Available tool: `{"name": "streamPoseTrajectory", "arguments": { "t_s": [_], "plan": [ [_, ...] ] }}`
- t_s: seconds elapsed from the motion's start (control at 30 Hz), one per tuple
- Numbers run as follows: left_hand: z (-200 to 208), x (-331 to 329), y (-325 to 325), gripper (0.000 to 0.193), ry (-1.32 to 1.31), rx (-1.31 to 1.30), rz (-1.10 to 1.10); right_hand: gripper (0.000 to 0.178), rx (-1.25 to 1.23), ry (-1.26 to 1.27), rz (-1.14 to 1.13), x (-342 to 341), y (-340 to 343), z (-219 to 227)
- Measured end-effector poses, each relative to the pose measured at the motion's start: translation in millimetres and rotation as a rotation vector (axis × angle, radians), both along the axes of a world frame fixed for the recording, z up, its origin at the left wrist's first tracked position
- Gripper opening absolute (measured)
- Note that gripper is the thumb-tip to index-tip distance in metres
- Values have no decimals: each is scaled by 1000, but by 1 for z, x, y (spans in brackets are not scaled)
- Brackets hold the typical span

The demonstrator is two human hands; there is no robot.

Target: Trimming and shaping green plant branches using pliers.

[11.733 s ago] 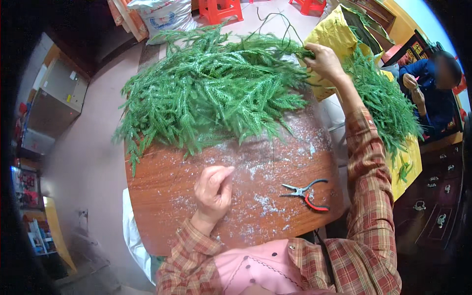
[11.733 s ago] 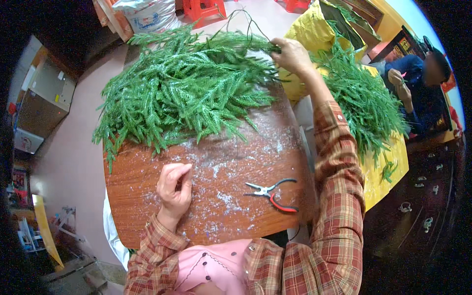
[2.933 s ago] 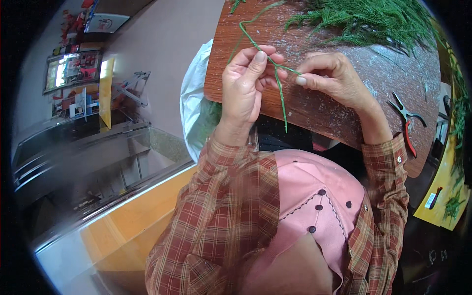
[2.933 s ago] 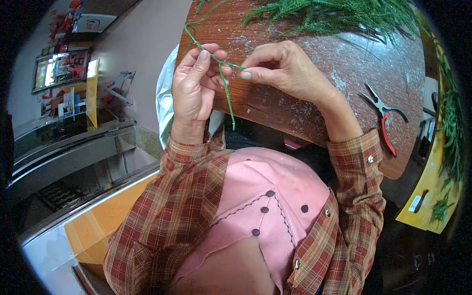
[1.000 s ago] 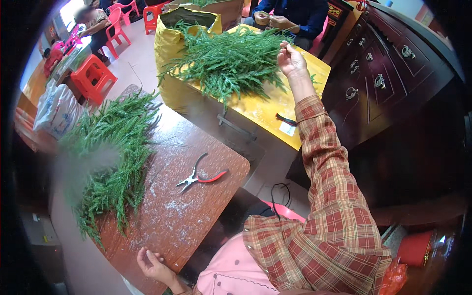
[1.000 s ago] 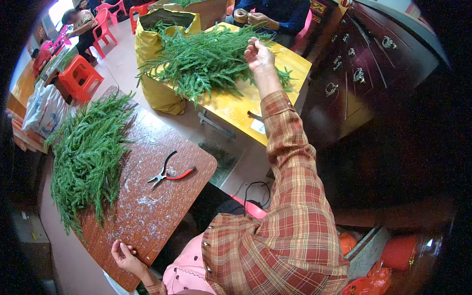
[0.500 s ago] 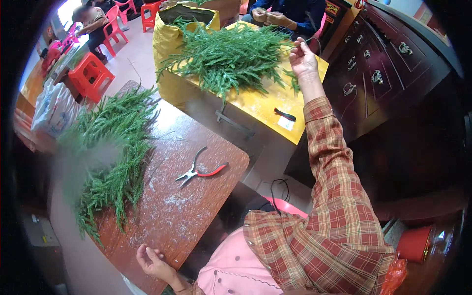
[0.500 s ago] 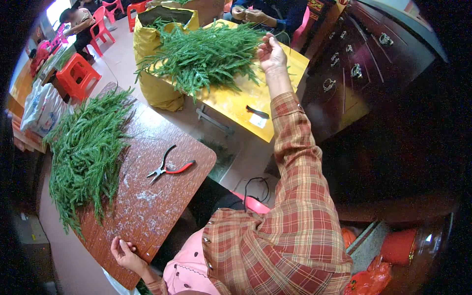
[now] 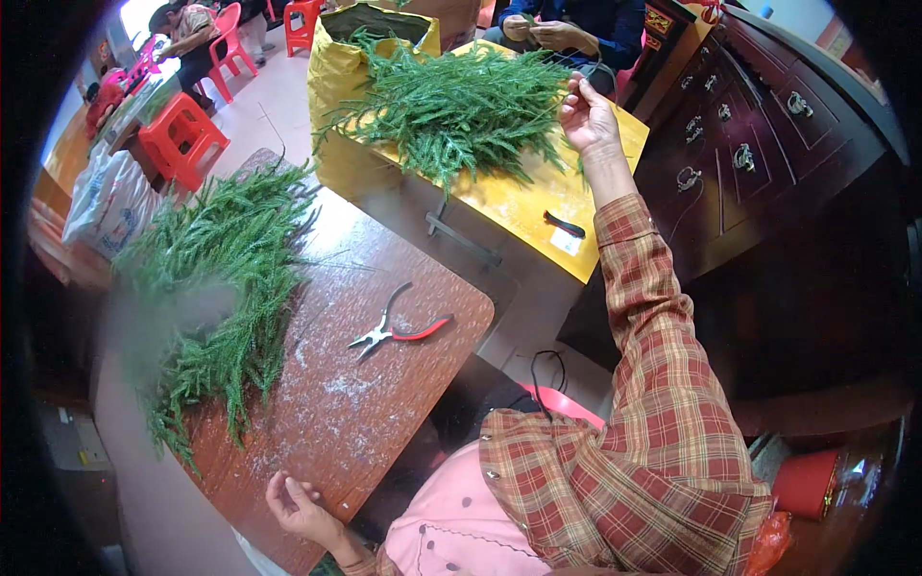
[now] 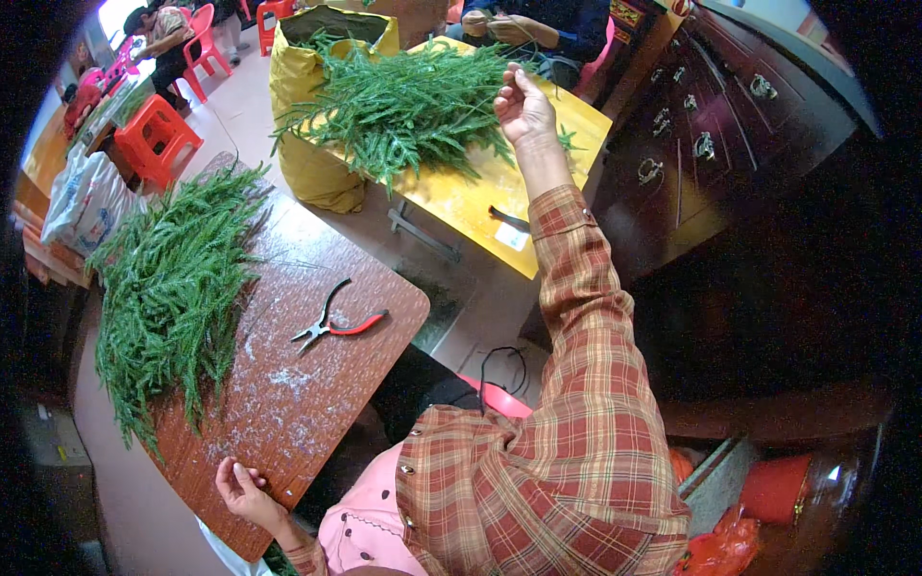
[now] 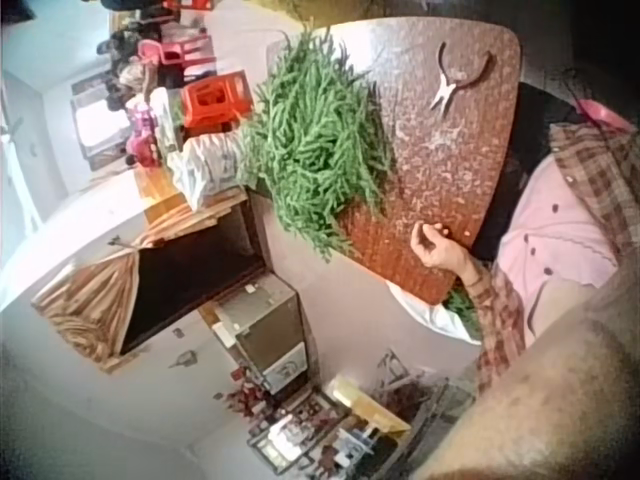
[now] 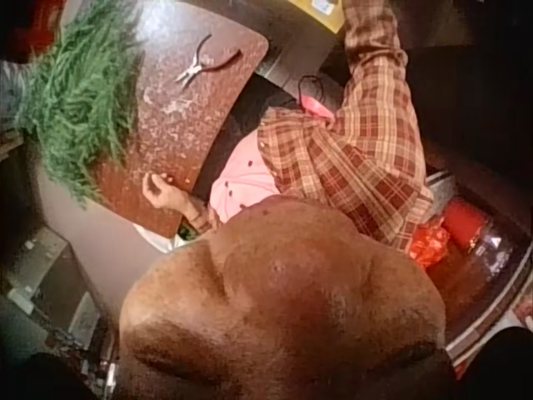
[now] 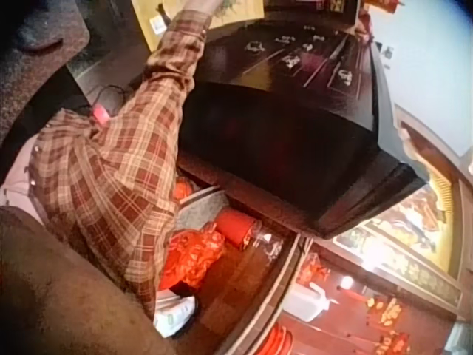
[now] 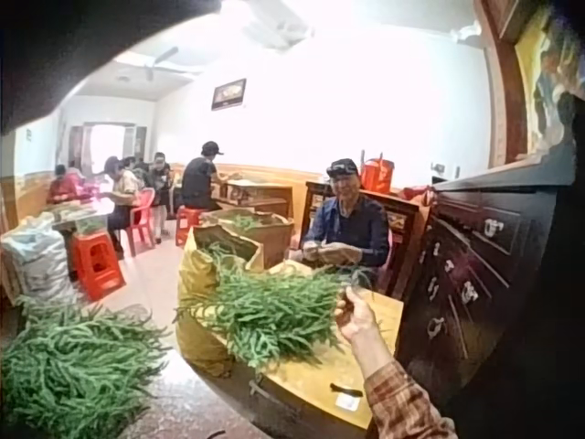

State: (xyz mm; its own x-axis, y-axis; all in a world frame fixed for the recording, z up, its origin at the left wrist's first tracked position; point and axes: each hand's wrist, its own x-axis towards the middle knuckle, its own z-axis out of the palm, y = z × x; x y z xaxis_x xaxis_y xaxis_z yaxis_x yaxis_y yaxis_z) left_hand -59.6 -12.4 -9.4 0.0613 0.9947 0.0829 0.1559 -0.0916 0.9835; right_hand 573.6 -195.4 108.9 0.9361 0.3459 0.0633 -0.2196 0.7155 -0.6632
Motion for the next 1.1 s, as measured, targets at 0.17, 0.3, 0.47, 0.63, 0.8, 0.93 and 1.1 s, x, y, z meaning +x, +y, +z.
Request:
{"name": "streamPoseTrajectory", "arguments": {
  "t_s": [0.17, 0.3, 0.47, 0.63, 0.8, 0.93, 1.1],
  "plan": [
    [0, 0, 1, 13, 0, 7, -8, 15, 15, -25, 78, -11, 10, 6],
    [1, 1, 1, 13, -6, 10, -3, 15, 5, -40, 94, -13, 12, 6],
    [1, 1, 0, 13, -15, -4, -14, 14, -9, -53, 94, -13, 10, 5],
    [4, 3, -1, 13, -16, -2, -5, 14, -12, -27, 78, -11, 9, 5],
    [0, 2, 0, 14, -23, 10, -5, 14, -29, -11, 59, -11, 12, 5],
    [-1, 0, -1, 14, -33, 6, -28, 14, -37, -14, 101, -18, 18, 8],
    [3, 3, -2, 13, -9, 11, -2, 21, -20, -106, 284, -34, 27, 13]
  ]
}}
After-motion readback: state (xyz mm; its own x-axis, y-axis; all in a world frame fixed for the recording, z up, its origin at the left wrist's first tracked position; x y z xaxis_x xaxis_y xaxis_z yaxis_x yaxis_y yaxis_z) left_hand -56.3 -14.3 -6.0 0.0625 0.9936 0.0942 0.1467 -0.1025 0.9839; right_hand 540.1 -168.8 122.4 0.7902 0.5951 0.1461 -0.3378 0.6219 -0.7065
